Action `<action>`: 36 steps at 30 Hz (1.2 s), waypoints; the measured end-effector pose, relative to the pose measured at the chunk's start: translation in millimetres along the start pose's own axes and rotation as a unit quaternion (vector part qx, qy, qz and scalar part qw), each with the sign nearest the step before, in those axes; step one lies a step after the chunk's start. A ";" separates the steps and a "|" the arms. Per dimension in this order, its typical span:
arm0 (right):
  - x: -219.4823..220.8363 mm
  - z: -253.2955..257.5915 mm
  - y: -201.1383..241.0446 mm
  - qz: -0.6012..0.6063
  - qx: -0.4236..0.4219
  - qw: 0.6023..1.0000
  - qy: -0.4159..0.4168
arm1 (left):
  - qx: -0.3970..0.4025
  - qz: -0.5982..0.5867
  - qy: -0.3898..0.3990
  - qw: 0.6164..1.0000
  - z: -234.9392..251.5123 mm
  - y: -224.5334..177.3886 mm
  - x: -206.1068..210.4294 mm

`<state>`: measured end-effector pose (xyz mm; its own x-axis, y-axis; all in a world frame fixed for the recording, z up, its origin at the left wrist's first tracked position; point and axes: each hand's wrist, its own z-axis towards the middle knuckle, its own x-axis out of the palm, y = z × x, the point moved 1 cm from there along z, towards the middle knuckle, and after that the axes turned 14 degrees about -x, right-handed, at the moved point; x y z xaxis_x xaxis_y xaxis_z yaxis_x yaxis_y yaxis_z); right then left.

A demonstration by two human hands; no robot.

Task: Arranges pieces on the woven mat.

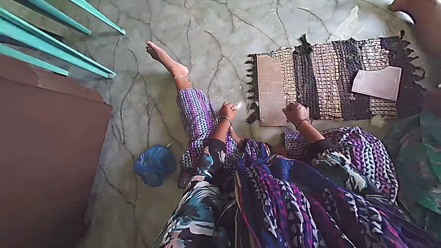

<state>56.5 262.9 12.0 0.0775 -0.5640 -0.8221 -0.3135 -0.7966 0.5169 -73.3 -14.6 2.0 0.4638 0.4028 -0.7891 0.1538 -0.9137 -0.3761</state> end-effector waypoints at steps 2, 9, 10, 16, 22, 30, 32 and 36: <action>6.8 -2.0 5.7 0.061 -0.074 0.995 -0.013 | 0.061 -0.060 0.025 0.996 -6.9 -5.1 -0.9; 29.3 -8.7 39.4 0.370 -0.132 0.916 0.080 | 0.196 -0.142 0.138 0.960 -43.5 -19.0 27.1; 30.3 -10.7 42.4 0.380 -0.118 0.914 0.074 | 0.183 -0.128 0.161 0.961 -43.4 -26.9 28.7; 28.5 -11.6 37.5 0.427 -0.096 0.898 0.050 | 0.161 -0.217 0.263 0.926 -40.5 -31.2 45.5; 27.7 -8.4 33.1 0.458 -0.085 0.884 0.040 | 0.131 -0.281 0.305 0.900 -34.3 -3.9 59.9; 28.4 -8.7 33.9 0.428 -0.058 0.901 0.051 | 0.084 -0.265 0.292 0.915 -47.1 -29.3 45.0; 25.2 -6.4 30.8 0.425 -0.046 0.903 0.039 | 0.060 -0.274 0.288 0.916 -47.2 -30.2 43.0; 21.2 -0.3 16.9 0.438 -0.003 0.899 0.008 | 0.086 -0.280 0.250 0.923 -35.9 -7.2 45.1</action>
<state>53.1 237.4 3.4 -0.1830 -0.9784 -0.0957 -0.2552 -0.0467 0.9657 -22.2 8.2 -13.4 0.7045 0.6955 -0.1416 0.3702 -0.5303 -0.7627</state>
